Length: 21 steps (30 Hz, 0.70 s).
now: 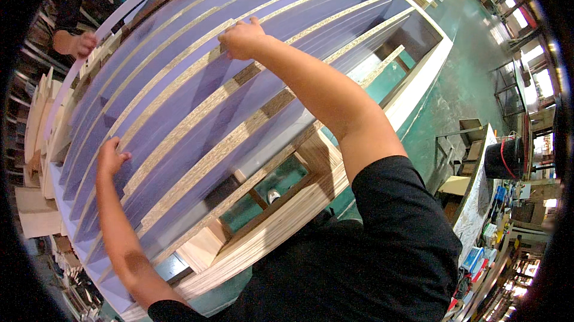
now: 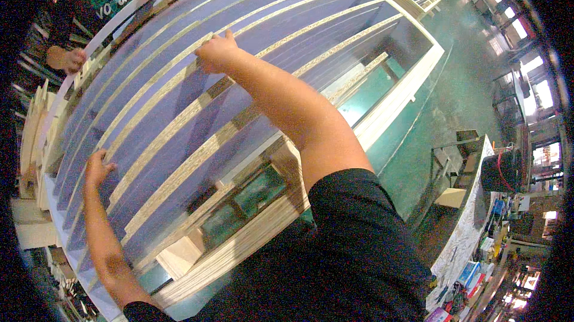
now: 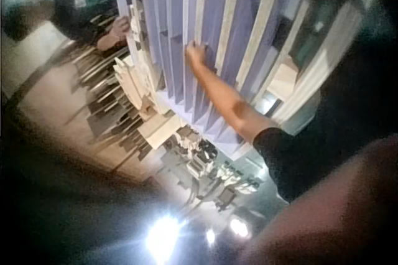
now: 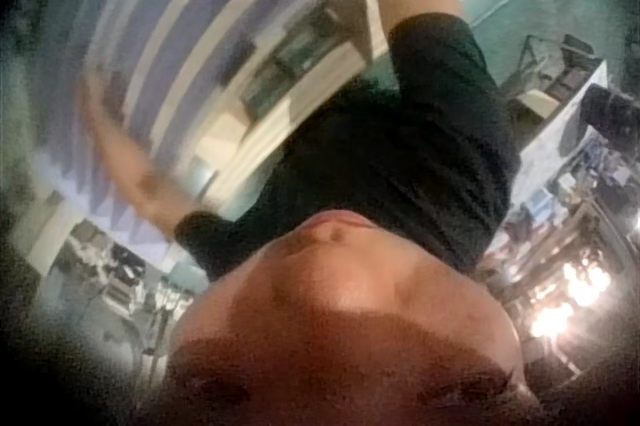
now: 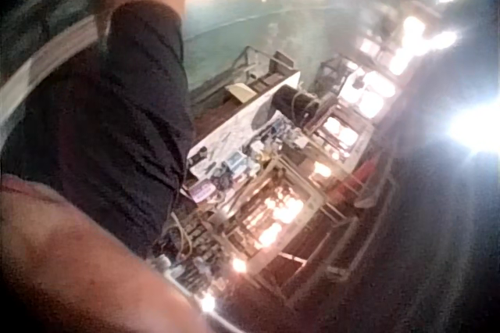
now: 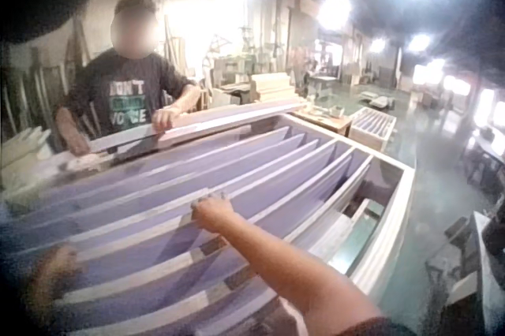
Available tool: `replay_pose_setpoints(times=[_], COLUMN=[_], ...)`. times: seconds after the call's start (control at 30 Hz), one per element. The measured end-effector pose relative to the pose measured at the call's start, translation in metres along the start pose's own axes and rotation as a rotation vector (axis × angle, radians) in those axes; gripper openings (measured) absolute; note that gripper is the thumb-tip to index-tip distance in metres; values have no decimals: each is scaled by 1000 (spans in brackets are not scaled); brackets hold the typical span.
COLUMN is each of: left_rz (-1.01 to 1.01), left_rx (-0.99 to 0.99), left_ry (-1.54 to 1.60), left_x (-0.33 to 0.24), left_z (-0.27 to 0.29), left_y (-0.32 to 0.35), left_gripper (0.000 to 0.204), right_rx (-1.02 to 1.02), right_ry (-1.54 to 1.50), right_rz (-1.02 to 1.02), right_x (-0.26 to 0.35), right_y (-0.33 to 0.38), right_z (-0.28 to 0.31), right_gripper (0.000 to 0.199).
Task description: The person assembles a wooden frame structure by attaching thin wooden strips to a purple backing board. They use a pneumatic nail gun to secure the strips in place, working methodically along the edges and across the surface. Another person is visible in the background assisting with the assembly.
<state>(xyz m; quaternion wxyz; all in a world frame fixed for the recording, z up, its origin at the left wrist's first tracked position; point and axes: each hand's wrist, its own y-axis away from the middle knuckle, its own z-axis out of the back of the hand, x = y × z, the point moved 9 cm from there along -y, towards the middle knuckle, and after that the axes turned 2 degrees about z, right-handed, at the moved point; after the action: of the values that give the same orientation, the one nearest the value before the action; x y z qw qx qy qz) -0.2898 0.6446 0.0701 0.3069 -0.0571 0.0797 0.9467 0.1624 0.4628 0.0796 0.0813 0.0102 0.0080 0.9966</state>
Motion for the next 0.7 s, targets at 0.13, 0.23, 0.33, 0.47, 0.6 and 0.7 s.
replay_pose_setpoints(times=[0.13, 0.23, 0.33, 0.47, 0.6, 0.7], left_rz=[-43, 4, 48, -3, -37, -189], left_rx=[-87, -38, 10, -52, -33, -85], left_ry=[-190, -238, -229, -215, -203, -207], left_x=[-10, -25, -40, -19, -31, -36], left_z=[-3, -3, 3, 0, -9, -9], left_y=[7, 3, 1, 0, -1, -7], left_gripper=[48, 46, 45, 46, 48, 59], right_rx=[-9, -37, -167, -435, -489, -727], right_ry=[-34, 10, 48, -52, -258, -425], right_rz=[-16, -10, -13, 83, 145, 25], right_x=[1, -8, -8, 23, 32, -9], right_y=[-6, -7, 8, 65, 203, 345], right_z=[-2, -3, 9, 40, 82, 107], right_gripper=[42, 37, 35, 31, 24, 23])
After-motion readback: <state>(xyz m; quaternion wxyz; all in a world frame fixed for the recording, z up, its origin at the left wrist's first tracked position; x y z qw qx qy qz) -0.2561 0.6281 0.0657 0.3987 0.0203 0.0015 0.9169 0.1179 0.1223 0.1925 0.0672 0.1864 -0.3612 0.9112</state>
